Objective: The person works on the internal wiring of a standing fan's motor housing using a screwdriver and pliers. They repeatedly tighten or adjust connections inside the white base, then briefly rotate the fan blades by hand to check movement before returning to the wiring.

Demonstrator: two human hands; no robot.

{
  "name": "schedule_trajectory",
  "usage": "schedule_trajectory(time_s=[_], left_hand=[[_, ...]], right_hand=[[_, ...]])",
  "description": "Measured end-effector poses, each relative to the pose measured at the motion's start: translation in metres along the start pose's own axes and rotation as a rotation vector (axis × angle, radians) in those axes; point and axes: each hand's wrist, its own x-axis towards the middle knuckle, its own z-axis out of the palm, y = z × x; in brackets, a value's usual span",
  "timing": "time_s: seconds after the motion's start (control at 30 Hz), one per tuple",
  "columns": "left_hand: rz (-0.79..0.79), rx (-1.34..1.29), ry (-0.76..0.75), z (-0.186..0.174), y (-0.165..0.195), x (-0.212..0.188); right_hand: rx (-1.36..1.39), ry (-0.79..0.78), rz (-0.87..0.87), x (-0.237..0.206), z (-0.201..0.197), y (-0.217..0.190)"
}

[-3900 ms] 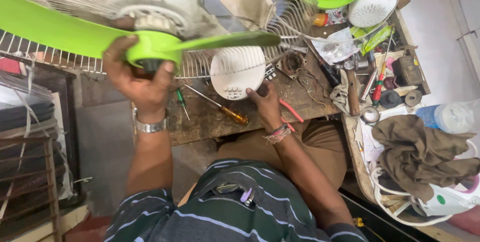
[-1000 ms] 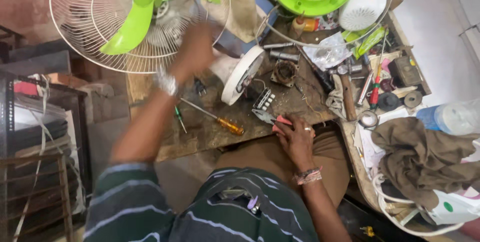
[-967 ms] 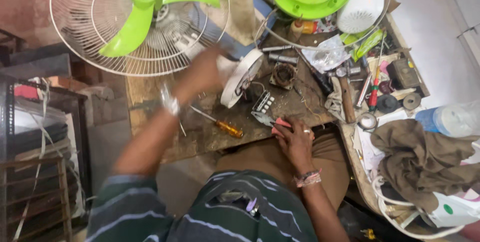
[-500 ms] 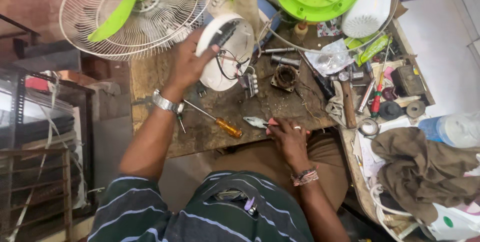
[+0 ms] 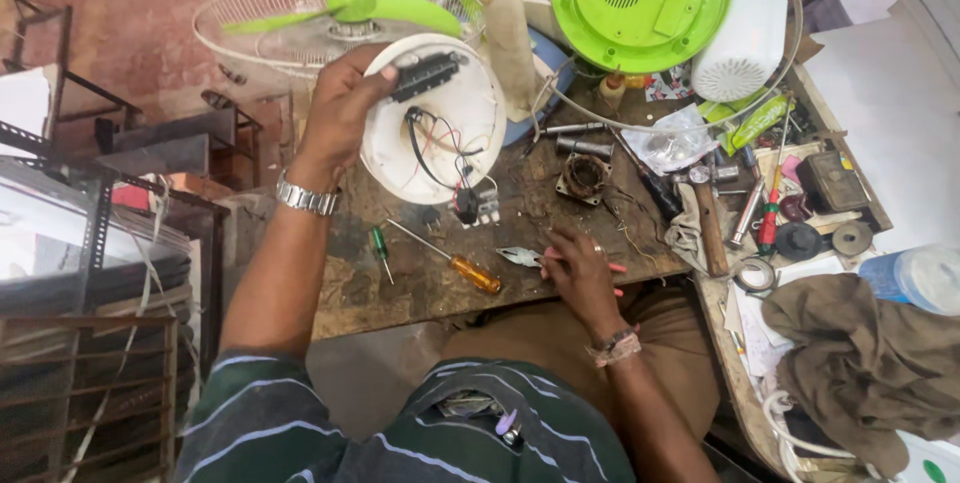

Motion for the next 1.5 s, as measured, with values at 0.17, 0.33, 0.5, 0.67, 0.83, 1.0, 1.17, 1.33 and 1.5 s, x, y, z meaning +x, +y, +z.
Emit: schedule_trajectory(time_s=[0.17, 0.33, 0.5, 0.67, 0.83, 1.0, 1.17, 1.33, 1.5], left_hand=[[-0.017, 0.245, -0.013, 0.004, -0.006, -0.017], [-0.094, 0.265, -0.059, 0.015, -0.009, -0.044], [0.036, 0.23, -0.099, 0.009, -0.002, -0.059], [0.136, 0.42, -0.012, 0.004, -0.008, -0.061], [0.095, 0.315, 0.13, 0.013, -0.022, -0.066], [0.114, 0.299, 0.141, 0.016, -0.025, -0.07], [0.149, 0.275, 0.151, 0.016, -0.027, -0.072], [0.153, 0.319, 0.209, 0.018, -0.026, -0.071], [0.127, 0.15, 0.156, 0.015, -0.03, -0.07]], right_hand=[[1.039, 0.066, 0.412, 0.071, 0.034, -0.041], [1.201, 0.062, 0.584, 0.121, 0.068, -0.063], [1.255, 0.167, 0.532, 0.128, 0.099, -0.057], [1.364, 0.196, 0.592, 0.125, 0.114, -0.051], [1.318, 0.193, 0.655, 0.12, 0.109, -0.054], [1.343, 0.19, 0.669, 0.122, 0.104, -0.061], [1.384, 0.176, 0.657, 0.118, 0.109, -0.057], [1.324, 0.193, 0.633, 0.118, 0.114, -0.05], [1.333, 0.177, 0.648, 0.116, 0.114, -0.055]])
